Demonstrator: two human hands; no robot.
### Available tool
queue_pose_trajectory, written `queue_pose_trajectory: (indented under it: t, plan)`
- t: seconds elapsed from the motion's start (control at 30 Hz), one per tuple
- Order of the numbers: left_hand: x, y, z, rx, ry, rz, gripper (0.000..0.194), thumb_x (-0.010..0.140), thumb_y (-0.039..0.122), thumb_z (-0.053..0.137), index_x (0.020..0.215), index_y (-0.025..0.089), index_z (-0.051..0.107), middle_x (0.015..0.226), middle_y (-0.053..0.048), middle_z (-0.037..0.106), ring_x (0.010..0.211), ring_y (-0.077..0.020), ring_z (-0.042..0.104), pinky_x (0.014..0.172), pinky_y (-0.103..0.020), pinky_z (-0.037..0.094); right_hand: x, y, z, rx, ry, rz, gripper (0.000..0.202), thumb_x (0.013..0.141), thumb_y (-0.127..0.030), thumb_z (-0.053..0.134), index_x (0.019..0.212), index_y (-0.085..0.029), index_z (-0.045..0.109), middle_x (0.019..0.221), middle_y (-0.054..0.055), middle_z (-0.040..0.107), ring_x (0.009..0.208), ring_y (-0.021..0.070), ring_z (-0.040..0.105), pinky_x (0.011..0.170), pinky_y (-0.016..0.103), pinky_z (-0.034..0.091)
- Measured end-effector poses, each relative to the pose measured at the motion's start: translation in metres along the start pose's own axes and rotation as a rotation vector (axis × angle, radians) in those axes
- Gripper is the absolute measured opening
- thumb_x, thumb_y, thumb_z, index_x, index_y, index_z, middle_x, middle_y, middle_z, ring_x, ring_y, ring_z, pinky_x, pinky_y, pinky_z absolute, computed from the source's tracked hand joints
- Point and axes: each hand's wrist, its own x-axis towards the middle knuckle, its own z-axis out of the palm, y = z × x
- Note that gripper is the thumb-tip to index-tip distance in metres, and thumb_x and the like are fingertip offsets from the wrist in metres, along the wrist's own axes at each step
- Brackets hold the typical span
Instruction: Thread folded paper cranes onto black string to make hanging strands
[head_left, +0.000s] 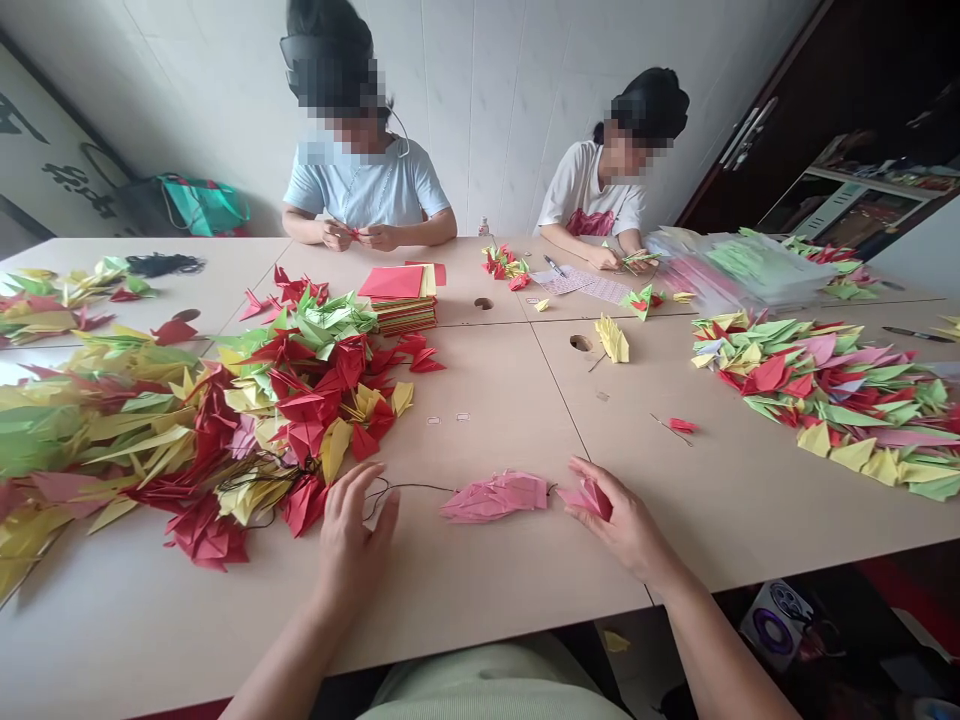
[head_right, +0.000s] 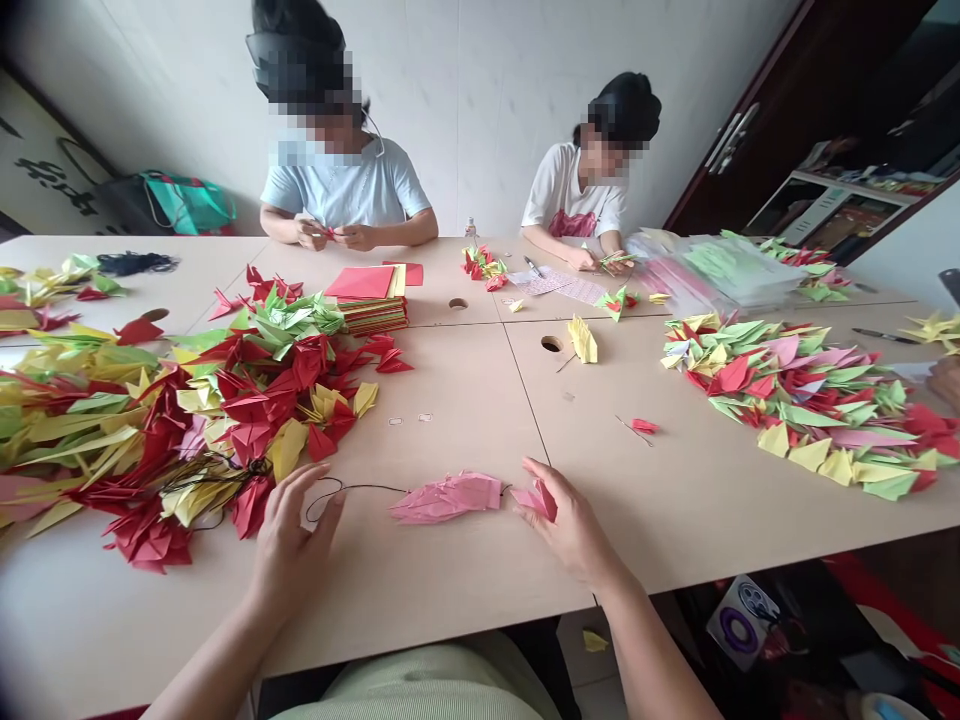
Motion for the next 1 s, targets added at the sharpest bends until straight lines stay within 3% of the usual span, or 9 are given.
queue_pose_trajectory:
  t: [0.07, 0.17, 0.27, 0.33, 0.4, 0.53, 0.7, 0.83, 1.0]
  plan:
    - [-0.001, 0.007, 0.0, 0.032, -0.051, 0.134, 0.028, 0.087, 0.027, 0.053, 0.114, 0.021, 0.053, 0.113, -0.01, 0.06, 0.107, -0.025, 0.054, 0.092, -0.042, 0.045, 0.0, 0.001, 0.001, -0.056, -0.003, -0.053, 0.057, 0.085, -0.042, 0.058, 0.137, -0.029, 0.038, 0.139, 0.008, 0.047, 0.12, 0.0251, 0.053, 0.098, 0.044, 0.048]
    - [-0.001, 0.021, 0.004, 0.032, -0.278, 0.23, 0.035, 0.087, 0.029, 0.055, 0.12, 0.023, 0.049, 0.121, -0.011, 0.058, 0.117, -0.0271, 0.049, 0.099, -0.044, 0.041, 0.004, -0.001, 0.004, -0.194, -0.002, -0.214, 0.052, 0.083, -0.035, 0.061, 0.132, -0.027, 0.045, 0.135, 0.009, 0.05, 0.125, 0.0275, 0.048, 0.102, 0.049, 0.043]
    - [0.005, 0.04, 0.017, -0.019, -0.54, 0.298, 0.058, 0.082, 0.033, 0.061, 0.134, 0.023, 0.039, 0.134, -0.011, 0.052, 0.13, -0.0305, 0.039, 0.105, -0.049, 0.036, 0.015, -0.013, 0.012, -0.295, -0.028, -0.348, 0.049, 0.08, -0.028, 0.065, 0.127, -0.026, 0.051, 0.128, 0.009, 0.057, 0.123, 0.0289, 0.048, 0.101, 0.052, 0.042]
    - [0.01, 0.05, 0.029, -0.044, -0.652, 0.349, 0.069, 0.078, 0.031, 0.065, 0.139, 0.023, 0.033, 0.138, -0.011, 0.048, 0.133, -0.0318, 0.036, 0.109, -0.054, 0.028, 0.023, -0.024, 0.019, -0.336, -0.052, -0.403, 0.049, 0.079, -0.025, 0.066, 0.125, -0.025, 0.053, 0.122, 0.009, 0.061, 0.118, 0.0284, 0.052, 0.101, 0.052, 0.041]
    - [0.015, 0.054, 0.038, -0.063, -0.711, 0.358, 0.069, 0.078, 0.026, 0.065, 0.139, 0.021, 0.033, 0.134, -0.013, 0.052, 0.129, -0.0312, 0.042, 0.108, -0.055, 0.029, 0.029, -0.031, 0.024, -0.359, -0.066, -0.436, 0.046, 0.079, -0.021, 0.064, 0.124, -0.024, 0.054, 0.117, 0.008, 0.064, 0.112, 0.0268, 0.057, 0.102, 0.053, 0.04]
    - [0.025, 0.049, 0.04, -0.099, -0.734, 0.324, 0.064, 0.079, 0.016, 0.062, 0.137, 0.021, 0.035, 0.121, -0.011, 0.062, 0.114, -0.0266, 0.055, 0.105, -0.051, 0.035, 0.031, -0.027, 0.025, -0.32, -0.059, -0.432, 0.04, 0.081, -0.018, 0.06, 0.12, -0.023, 0.056, 0.111, 0.006, 0.067, 0.106, 0.0257, 0.061, 0.102, 0.052, 0.04]
    - [0.035, 0.037, 0.016, -0.116, -0.777, 0.137, 0.063, 0.077, 0.013, 0.059, 0.135, 0.023, 0.038, 0.124, -0.011, 0.061, 0.112, -0.0256, 0.057, 0.091, -0.039, 0.048, 0.023, -0.015, 0.012, -0.177, -0.07, -0.29, 0.037, 0.083, -0.027, 0.06, 0.12, -0.027, 0.056, 0.114, 0.005, 0.065, 0.111, 0.0251, 0.057, 0.095, 0.044, 0.048]
    - [0.037, 0.032, 0.004, -0.114, -0.788, 0.054, 0.06, 0.077, 0.017, 0.058, 0.134, 0.025, 0.04, 0.124, -0.009, 0.061, 0.11, -0.0252, 0.059, 0.09, -0.038, 0.049, 0.02, -0.015, 0.005, -0.078, -0.095, -0.171, 0.036, 0.085, -0.029, 0.057, 0.122, -0.027, 0.055, 0.122, 0.007, 0.061, 0.111, 0.0231, 0.058, 0.094, 0.041, 0.05]
    - [0.034, 0.025, 0.005, -0.1, -0.725, 0.061, 0.057, 0.077, 0.017, 0.058, 0.132, 0.022, 0.045, 0.119, -0.01, 0.064, 0.108, -0.025, 0.059, 0.09, -0.038, 0.048, 0.018, -0.019, 0.0, -0.035, -0.077, -0.123, 0.04, 0.086, -0.04, 0.057, 0.123, -0.026, 0.055, 0.123, 0.007, 0.061, 0.112, 0.0246, 0.058, 0.094, 0.041, 0.05]
